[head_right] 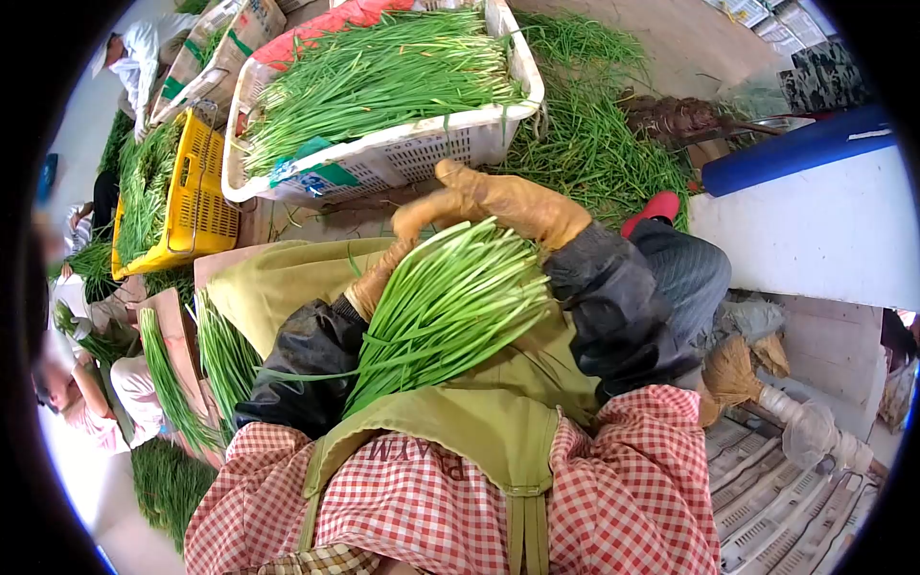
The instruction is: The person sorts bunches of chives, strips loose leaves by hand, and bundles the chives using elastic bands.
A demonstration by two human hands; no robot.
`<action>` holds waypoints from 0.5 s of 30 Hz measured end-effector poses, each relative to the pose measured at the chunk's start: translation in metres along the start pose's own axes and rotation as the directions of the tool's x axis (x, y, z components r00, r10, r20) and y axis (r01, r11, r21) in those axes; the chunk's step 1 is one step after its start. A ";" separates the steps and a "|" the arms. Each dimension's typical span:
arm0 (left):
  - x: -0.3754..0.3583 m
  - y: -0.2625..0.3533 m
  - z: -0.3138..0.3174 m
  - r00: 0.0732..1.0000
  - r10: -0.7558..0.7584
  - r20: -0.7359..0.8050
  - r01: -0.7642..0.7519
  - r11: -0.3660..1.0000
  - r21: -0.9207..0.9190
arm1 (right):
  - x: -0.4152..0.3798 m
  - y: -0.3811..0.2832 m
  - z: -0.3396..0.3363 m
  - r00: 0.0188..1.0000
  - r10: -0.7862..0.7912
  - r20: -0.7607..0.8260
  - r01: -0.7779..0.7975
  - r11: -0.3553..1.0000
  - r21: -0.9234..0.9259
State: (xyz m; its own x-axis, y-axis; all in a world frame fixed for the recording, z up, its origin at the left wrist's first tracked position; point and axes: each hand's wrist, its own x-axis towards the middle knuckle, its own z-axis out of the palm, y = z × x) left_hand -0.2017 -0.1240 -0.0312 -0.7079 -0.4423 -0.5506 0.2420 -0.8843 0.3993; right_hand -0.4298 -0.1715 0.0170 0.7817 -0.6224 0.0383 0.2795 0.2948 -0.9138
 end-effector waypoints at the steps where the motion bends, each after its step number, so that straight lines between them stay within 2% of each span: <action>1: 0.000 0.000 -0.002 0.999 0.014 0.046 -0.015 1.000 0.009 | -0.007 0.000 -0.006 0.980 -0.196 0.045 0.201 0.952 -0.230; 2: -0.001 0.001 -0.003 0.995 0.034 0.092 -0.036 0.999 0.017 | -0.018 0.003 -0.020 0.968 -0.118 -0.221 0.087 0.986 -0.144; 3: -0.002 0.003 -0.004 0.995 0.046 0.093 -0.048 0.999 0.013 | -0.030 0.004 -0.036 0.888 -0.014 -0.459 -0.002 0.999 -0.034; 4: -0.006 0.003 -0.005 0.995 0.062 0.076 -0.058 0.996 -0.063 | -0.048 -0.002 -0.027 0.809 -0.001 -0.588 -0.031 0.999 -0.045; 6: -0.011 0.003 -0.008 0.997 0.069 0.030 -0.061 0.974 -0.217 | -0.092 0.021 -0.015 0.852 0.115 -0.511 0.040 0.958 0.283; 8: -0.017 0.009 -0.004 0.995 0.088 0.039 -0.077 0.971 -0.225 | -0.107 0.053 0.022 0.916 0.065 -0.397 0.102 0.917 0.385; 9: -0.020 0.012 0.001 0.994 0.094 0.055 -0.080 0.972 -0.223 | -0.107 0.060 0.042 0.917 0.072 -0.393 0.093 0.917 0.387; 11: -0.026 0.014 0.011 0.994 0.077 0.075 -0.058 0.970 -0.234 | -0.094 0.069 0.078 0.864 0.026 -0.503 0.284 0.800 0.529; 12: -0.026 0.014 0.014 0.997 0.039 0.060 -0.035 0.997 -0.073 | -0.078 0.066 0.084 0.862 0.030 -0.507 0.283 0.800 0.529; 13: -0.028 0.015 0.019 0.999 0.005 0.040 -0.008 0.996 0.090 | -0.057 0.057 0.084 0.799 -0.083 -0.596 0.379 0.838 0.391; 14: -0.027 0.019 0.034 0.994 -0.047 0.095 0.027 0.978 0.206 | -0.041 0.050 0.082 0.723 -0.203 -0.660 0.460 0.855 0.241; 15: -0.029 0.015 0.044 0.998 -0.007 0.059 -0.016 0.928 0.372 | -0.030 0.045 0.080 0.727 -0.203 -0.657 0.457 0.856 0.242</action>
State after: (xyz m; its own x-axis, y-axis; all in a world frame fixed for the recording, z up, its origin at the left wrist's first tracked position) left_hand -0.2063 -0.1180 0.0232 -0.7477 -0.4265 -0.5089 -0.0112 -0.7583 0.6518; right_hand -0.3964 -0.0818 0.0074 0.1453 -0.9880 -0.0525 0.7314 0.1429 -0.6668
